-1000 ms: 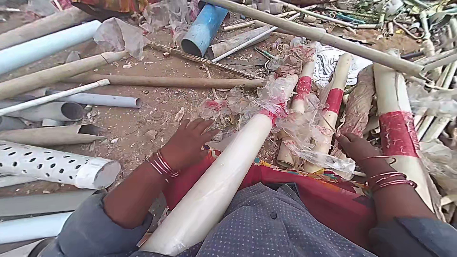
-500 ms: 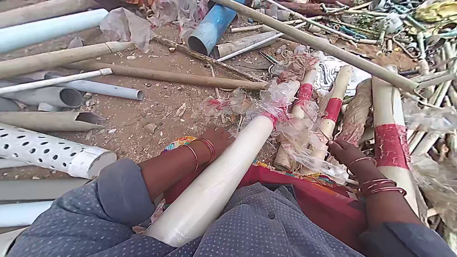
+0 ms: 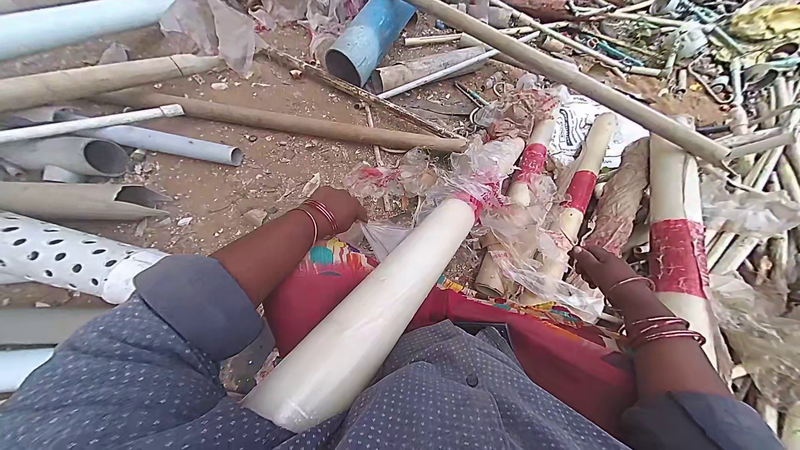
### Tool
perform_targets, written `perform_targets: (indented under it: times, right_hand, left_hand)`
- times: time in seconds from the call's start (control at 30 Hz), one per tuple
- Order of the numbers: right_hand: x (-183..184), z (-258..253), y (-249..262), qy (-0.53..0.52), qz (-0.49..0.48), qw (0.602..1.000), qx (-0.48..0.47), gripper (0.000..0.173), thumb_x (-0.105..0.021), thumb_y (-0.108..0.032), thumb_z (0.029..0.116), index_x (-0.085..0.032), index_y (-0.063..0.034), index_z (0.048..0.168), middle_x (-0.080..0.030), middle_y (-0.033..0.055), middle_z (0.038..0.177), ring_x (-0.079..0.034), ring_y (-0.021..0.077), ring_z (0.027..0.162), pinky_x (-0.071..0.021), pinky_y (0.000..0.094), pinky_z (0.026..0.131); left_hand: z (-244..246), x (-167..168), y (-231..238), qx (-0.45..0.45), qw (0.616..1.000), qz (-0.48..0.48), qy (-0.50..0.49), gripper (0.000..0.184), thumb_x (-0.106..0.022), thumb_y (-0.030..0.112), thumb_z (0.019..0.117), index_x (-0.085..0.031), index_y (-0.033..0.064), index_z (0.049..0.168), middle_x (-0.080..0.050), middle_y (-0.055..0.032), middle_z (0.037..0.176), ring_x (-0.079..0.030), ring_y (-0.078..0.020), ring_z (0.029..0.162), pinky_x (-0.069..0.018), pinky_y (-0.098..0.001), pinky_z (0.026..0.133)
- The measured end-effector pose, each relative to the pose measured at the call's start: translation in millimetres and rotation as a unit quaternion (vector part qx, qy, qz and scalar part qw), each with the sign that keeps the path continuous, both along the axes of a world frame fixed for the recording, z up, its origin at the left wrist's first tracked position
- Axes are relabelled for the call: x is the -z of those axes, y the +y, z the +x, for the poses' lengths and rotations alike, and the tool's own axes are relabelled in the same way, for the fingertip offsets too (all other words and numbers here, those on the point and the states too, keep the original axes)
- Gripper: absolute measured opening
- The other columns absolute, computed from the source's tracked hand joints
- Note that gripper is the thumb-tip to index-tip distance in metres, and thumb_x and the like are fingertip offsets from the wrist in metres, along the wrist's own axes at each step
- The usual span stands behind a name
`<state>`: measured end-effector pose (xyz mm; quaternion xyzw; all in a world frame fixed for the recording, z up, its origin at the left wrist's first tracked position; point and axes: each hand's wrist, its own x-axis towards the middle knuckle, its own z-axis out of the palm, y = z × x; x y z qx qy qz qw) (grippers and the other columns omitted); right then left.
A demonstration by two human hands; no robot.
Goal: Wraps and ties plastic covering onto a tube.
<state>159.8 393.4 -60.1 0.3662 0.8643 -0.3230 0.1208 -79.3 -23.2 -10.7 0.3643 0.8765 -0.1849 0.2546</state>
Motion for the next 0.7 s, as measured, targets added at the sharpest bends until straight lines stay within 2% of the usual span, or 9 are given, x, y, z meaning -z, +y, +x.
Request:
perform_targets:
  times: [0.1, 0.2, 0.27, 0.37, 0.43, 0.5, 0.6, 0.63, 0.7]
  right_hand:
    - [-1.4, 0.5, 0.0, -0.001, -0.01, 1.0, 0.003, 0.044, -0.033, -0.032, 0.1142, -0.058, 0.0003, 0.131, -0.058, 0.0118, 0.09, -0.052, 0.0178, 0.072, -0.0455, 0.0391, 0.071]
    - [-3.0, 0.8, -0.2, 0.0, -0.011, 1.0, -0.003, 0.044, -0.033, -0.032, 0.1142, -0.058, 0.0, 0.131, -0.057, 0.0114, 0.09, -0.052, 0.018, 0.072, -0.0453, 0.0393, 0.071]
    - [-4.1, -0.5, 0.0, -0.008, -0.009, 1.0, -0.008, 0.044, -0.033, -0.032, 0.1143, -0.057, 0.0007, 0.132, -0.058, 0.0135, 0.092, -0.052, 0.0198, 0.074, -0.0453, 0.0405, 0.072]
    - [-5.3, -1.6, -2.3, -0.037, -0.017, 0.999, -0.018, 0.044, -0.033, -0.032, 0.1143, -0.056, 0.0008, 0.134, -0.059, 0.0153, 0.095, -0.053, 0.0208, 0.075, -0.0455, 0.0412, 0.074]
    - [-5.9, -3.4, -4.6, -0.052, -0.019, 0.998, -0.027, 0.045, -0.034, -0.032, 0.1142, -0.056, 0.0012, 0.134, -0.059, 0.0159, 0.094, -0.052, 0.021, 0.074, -0.0451, 0.0416, 0.073]
    - [-4.4, -5.6, -6.5, -0.061, -0.018, 0.997, -0.036, 0.045, -0.034, -0.033, 0.1142, -0.056, 0.0008, 0.135, -0.059, 0.0162, 0.094, -0.052, 0.0213, 0.074, -0.045, 0.0414, 0.073]
    - [-5.8, -9.5, -8.7, -0.064, -0.02, 0.997, -0.043, 0.044, -0.033, -0.031, 0.1144, -0.056, 0.0011, 0.135, -0.059, 0.0161, 0.093, -0.053, 0.0216, 0.075, -0.0455, 0.041, 0.073]
    - [-7.0, -9.8, -9.2, -0.063, -0.023, 0.997, -0.044, 0.044, -0.033, -0.031, 0.1144, -0.056, 0.0014, 0.134, -0.059, 0.016, 0.093, -0.053, 0.0215, 0.075, -0.0455, 0.0411, 0.073]
    - [-7.1, -9.2, -8.8, -0.059, -0.025, 0.997, -0.046, 0.044, -0.034, -0.031, 0.1143, -0.057, 0.0015, 0.133, -0.058, 0.014, 0.091, -0.051, 0.0197, 0.073, -0.0447, 0.04, 0.072]
  left_hand:
    - [-10.5, 9.6, 9.9, -0.011, 0.999, -0.044, -0.008, 0.034, -0.052, 0.014, 0.1056, -0.072, 0.0298, 0.127, -0.071, -0.0135, 0.124, -0.064, -0.0408, 0.118, -0.0494, -0.0659, 0.09]
    - [-13.1, 12.7, 16.1, -0.023, 0.997, -0.074, -0.006, 0.032, -0.054, 0.01, 0.1034, -0.073, 0.0221, 0.126, -0.069, -0.0166, 0.126, -0.063, -0.043, 0.119, -0.0483, -0.0674, 0.09]
    - [-19.2, 11.4, 10.8, -0.07, 0.993, -0.091, 0.0, 0.037, -0.055, 0.007, 0.1004, -0.069, 0.0182, 0.133, -0.063, -0.0168, 0.137, -0.058, -0.0446, 0.126, -0.0456, -0.0696, 0.095]
    - [-20.8, 5.9, -2.8, -0.131, 0.991, 0.005, 0.007, 0.044, -0.053, 0.013, 0.1021, -0.06, 0.0184, 0.145, -0.056, -0.0155, 0.147, -0.053, -0.0443, 0.133, -0.0427, -0.0708, 0.099]
    - [-12.1, 2.1, -1.2, -0.105, 0.99, 0.096, -0.014, 0.041, -0.051, 0.019, 0.1065, -0.057, 0.0146, 0.147, -0.055, -0.0145, 0.149, -0.053, -0.0401, 0.136, -0.0421, -0.0657, 0.105]
    - [-0.8, 1.0, 8.3, -0.049, 0.988, 0.134, -0.062, 0.043, -0.054, 0.018, 0.1059, -0.055, 0.0126, 0.148, -0.053, -0.0125, 0.152, -0.05, -0.0364, 0.14, -0.0398, -0.0601, 0.111]
    - [23.8, -1.2, 36.5, 0.023, 0.991, 0.035, -0.128, 0.065, -0.066, 0.017, 0.0989, -0.04, 0.0123, 0.158, -0.036, -0.0064, 0.165, -0.04, -0.0354, 0.147, -0.0363, -0.0595, 0.113]
    - [32.2, 1.3, 45.9, 0.042, 0.989, -0.01, -0.143, 0.077, -0.07, 0.018, 0.0968, -0.03, 0.012, 0.162, -0.032, -0.0079, 0.167, -0.039, -0.0372, 0.147, -0.0363, -0.0602, 0.113]
    - [44.5, 11.9, 57.5, 0.057, 0.984, -0.062, -0.157, 0.09, -0.072, 0.015, 0.0943, -0.017, 0.0086, 0.165, -0.037, -0.018, 0.162, -0.045, -0.0425, 0.142, -0.0383, -0.0632, 0.109]
